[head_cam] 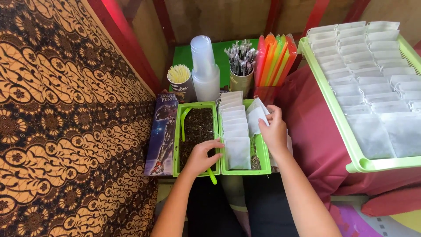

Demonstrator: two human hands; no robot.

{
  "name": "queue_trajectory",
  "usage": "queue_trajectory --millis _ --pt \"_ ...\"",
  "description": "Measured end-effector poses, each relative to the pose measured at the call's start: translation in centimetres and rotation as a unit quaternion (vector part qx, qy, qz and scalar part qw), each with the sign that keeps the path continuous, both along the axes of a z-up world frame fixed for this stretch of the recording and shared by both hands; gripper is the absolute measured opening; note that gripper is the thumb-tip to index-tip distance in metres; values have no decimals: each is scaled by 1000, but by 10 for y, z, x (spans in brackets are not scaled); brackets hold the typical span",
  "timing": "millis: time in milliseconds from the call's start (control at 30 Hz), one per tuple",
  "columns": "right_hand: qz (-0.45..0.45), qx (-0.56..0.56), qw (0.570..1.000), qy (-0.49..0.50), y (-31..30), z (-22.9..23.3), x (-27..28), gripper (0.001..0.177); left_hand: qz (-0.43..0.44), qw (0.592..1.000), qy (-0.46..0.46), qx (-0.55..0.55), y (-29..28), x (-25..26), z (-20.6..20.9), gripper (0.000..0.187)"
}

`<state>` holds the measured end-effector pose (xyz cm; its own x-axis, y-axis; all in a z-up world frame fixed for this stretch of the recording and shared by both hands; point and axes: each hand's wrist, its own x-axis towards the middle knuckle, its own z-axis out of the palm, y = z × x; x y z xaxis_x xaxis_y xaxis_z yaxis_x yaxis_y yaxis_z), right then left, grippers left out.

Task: Filling individual tea bags with loose tea leaves using a small scoop and organizing them in a tray.

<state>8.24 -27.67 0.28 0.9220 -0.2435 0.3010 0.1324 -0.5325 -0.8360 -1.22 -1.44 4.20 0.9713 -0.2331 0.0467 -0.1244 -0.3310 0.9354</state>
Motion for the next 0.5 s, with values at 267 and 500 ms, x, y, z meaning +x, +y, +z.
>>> queue_trajectory --millis 267,500 --pt "-9 -34 999 -32 1 -15 19 42 4 1000 3 0 -2 0 3 30" --pt "-12 -64 995 -71 -3 -12 19 40 3 1000 4 -2 -1 1 1 30"
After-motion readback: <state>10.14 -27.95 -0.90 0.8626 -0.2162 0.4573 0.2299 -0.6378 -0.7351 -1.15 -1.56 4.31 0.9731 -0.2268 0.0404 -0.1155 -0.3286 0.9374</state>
